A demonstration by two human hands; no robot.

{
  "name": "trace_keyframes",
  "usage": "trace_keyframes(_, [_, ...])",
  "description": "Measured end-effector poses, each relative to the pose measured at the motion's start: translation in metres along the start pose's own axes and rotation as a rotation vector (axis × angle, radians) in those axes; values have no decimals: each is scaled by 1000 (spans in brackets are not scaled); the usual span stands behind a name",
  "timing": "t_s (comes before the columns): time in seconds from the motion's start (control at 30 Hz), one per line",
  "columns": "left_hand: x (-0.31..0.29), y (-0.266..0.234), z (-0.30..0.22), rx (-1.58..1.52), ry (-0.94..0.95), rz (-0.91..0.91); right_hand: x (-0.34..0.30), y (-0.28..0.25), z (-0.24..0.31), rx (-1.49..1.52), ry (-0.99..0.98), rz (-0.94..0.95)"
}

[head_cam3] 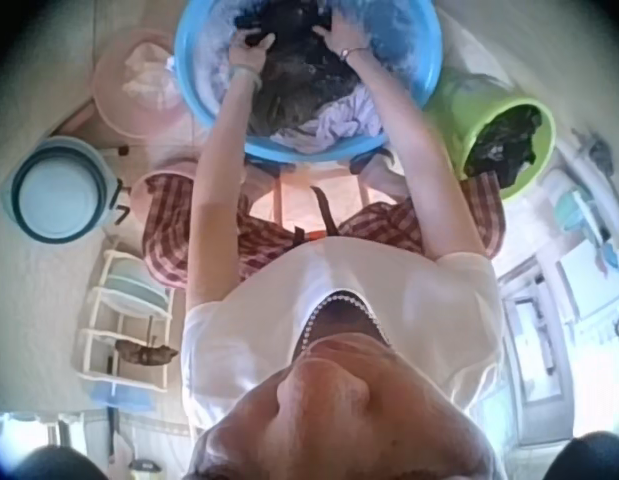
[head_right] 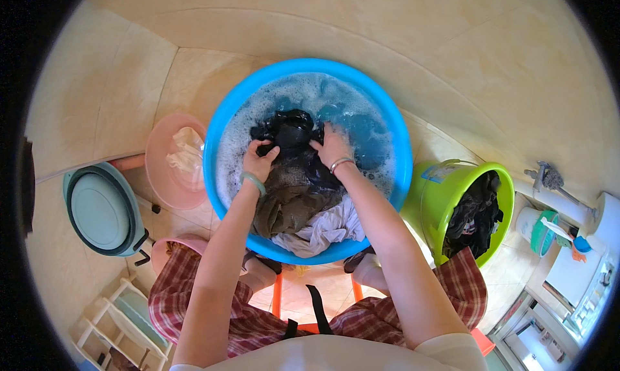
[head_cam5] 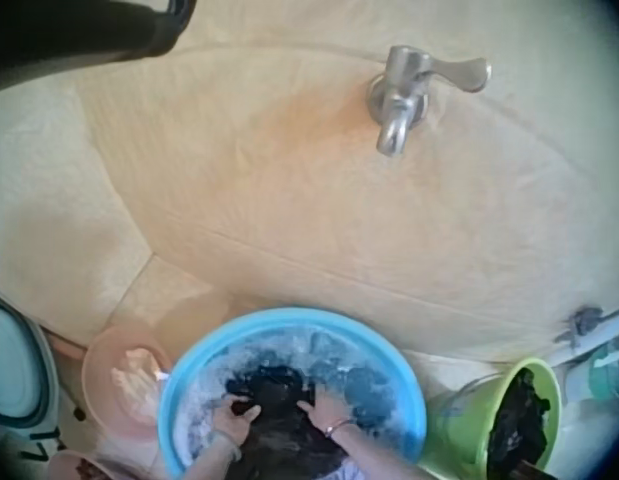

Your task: The person hand-washes various garments in a blue basin filled with soapy water. They scrub and rinse items one by one, including a striped shirt and dark pants, then transfer the washed clothes into a green bucket.

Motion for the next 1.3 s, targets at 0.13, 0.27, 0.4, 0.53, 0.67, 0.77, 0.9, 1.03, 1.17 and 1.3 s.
trace_keyframes(0.13, [-35,26,-23,-670,-252,84,-10,-19,-9,156,124,-85])
trace_keyframes(0.27, [-31,39,-50,-1035,-120,477,-66,-120,91,342,-380,-411])
trace_keyframes(0.4, [-67,53,-115,-1213,-234,783,-120,-152,164,255,-662,-272])
trace_keyframes(0.53, [-76,47,-117,-1170,-130,744,-163,-158,210,178,-900,-312])
trace_keyframes(0.67, [-92,59,-128,-1341,-169,959,-155,-163,220,266,-842,-425])
trace_keyframes(0.77, [-102,63,-135,-1514,-194,1178,-148,-163,221,254,-788,-491])
trace_keyframes(0.9, [-98,68,-110,-1510,-288,973,-135,-173,206,304,-753,-639])
trace_keyframes(1.03, [-83,44,-70,-1432,90,569,-113,-168,185,538,-644,-606])
trace_keyframes(1.17, [-112,24,-43,-919,-378,35,-73,-113,89,488,-153,-426])
trace_keyframes(1.3, [-125,18,-42,-920,-330,28,-92,-62,17,608,186,-210])
Point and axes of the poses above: each hand's wrist, its own x-axis towards the middle knuckle, its own y-axis out of the palm, z = x × y, the point moved 10 cm from there along x, towards the middle knuckle, and after that the axes turned 5 degrees about -y, right-handed, at the moved point
